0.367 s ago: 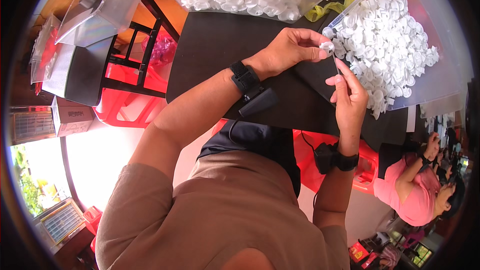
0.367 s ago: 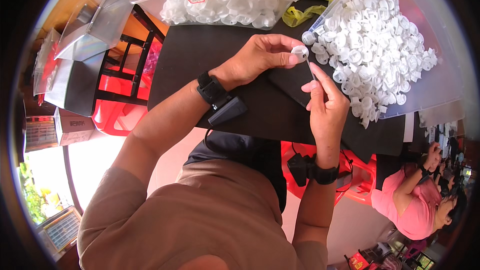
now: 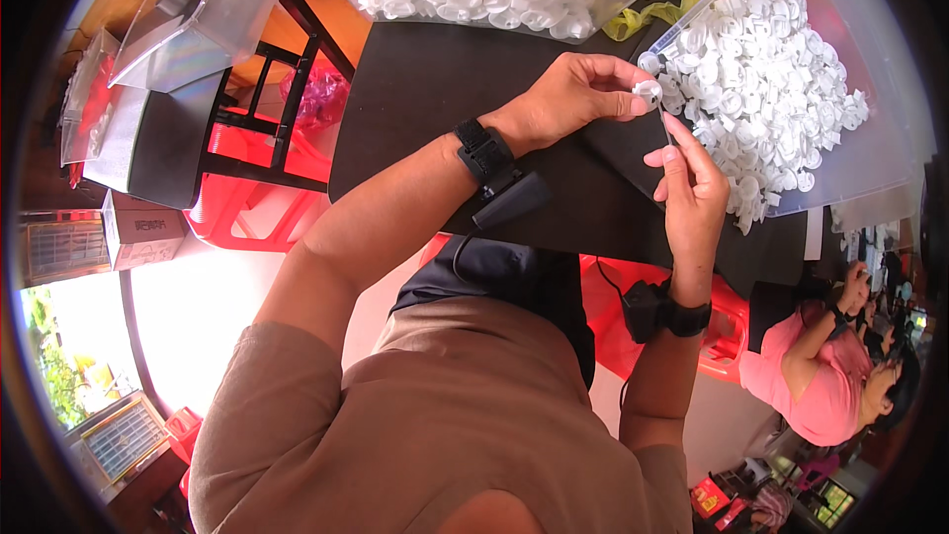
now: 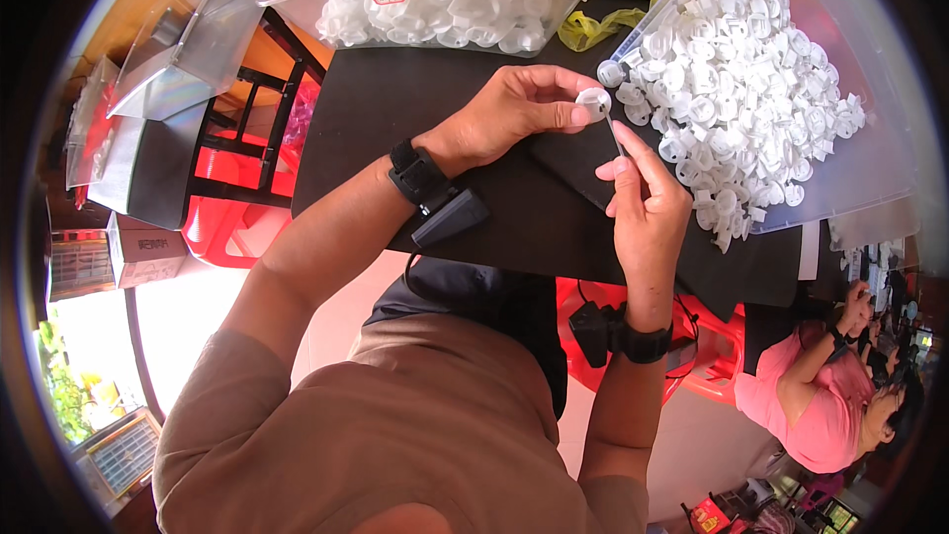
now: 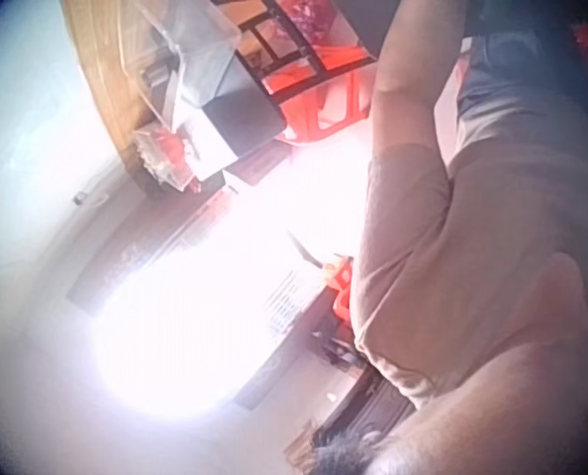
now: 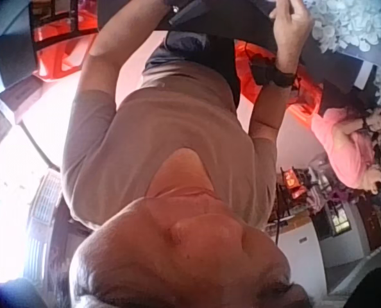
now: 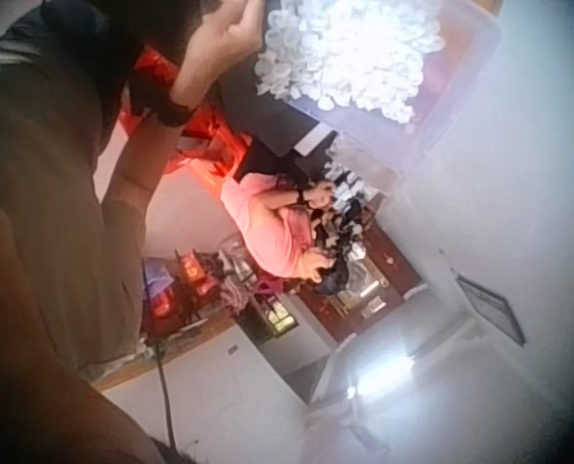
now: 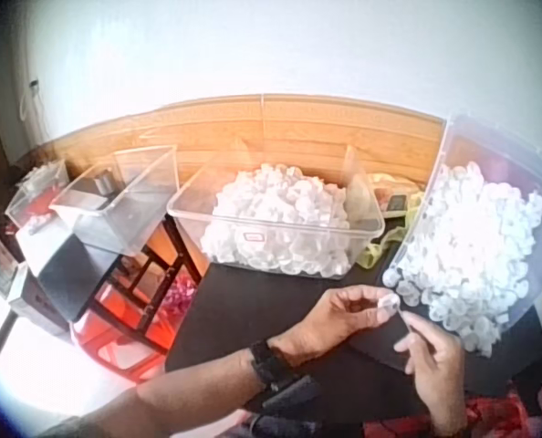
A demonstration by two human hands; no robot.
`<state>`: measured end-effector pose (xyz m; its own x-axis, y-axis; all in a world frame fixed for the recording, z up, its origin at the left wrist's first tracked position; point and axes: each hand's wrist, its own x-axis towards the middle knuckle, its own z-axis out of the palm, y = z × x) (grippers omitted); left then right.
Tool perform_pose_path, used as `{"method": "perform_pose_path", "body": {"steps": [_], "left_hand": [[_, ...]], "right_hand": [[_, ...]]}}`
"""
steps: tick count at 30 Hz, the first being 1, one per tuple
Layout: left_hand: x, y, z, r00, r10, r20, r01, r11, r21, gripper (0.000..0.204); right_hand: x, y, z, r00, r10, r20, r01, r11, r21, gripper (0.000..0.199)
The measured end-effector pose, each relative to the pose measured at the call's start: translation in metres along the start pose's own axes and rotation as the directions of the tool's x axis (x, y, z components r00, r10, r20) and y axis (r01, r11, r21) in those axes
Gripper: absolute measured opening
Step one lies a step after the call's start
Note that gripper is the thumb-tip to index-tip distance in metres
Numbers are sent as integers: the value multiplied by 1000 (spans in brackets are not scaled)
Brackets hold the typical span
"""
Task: Assembling small white plastic components by hand at a workstation.
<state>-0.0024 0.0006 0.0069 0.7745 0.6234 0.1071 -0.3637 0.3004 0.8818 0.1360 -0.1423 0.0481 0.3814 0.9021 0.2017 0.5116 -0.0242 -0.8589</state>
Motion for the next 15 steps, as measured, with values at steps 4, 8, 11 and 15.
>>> {"method": "perform_pose_path", "body": {"steps": [4,8,11,15], "left_hand": [[0,1,1,1000,7,4,-7,1000,1,32],[-1,1,3,1000,-24,14,24,999,26,31],[1,-1,1,1000,18,-8,-18,999,-44,25],[1,-1,2,1000,-17,-21,15,994,-105,26]], "right_hand": [[0,-1,-1,1000,18,17,-19,999,50,31],[2,-4,-3,998,36,43,-40,995,96,31],[1,-8,-10,998,59,11,-60,995,78,31],[-1,-6,-9,997,61,39,-65,993,100,31]]}}
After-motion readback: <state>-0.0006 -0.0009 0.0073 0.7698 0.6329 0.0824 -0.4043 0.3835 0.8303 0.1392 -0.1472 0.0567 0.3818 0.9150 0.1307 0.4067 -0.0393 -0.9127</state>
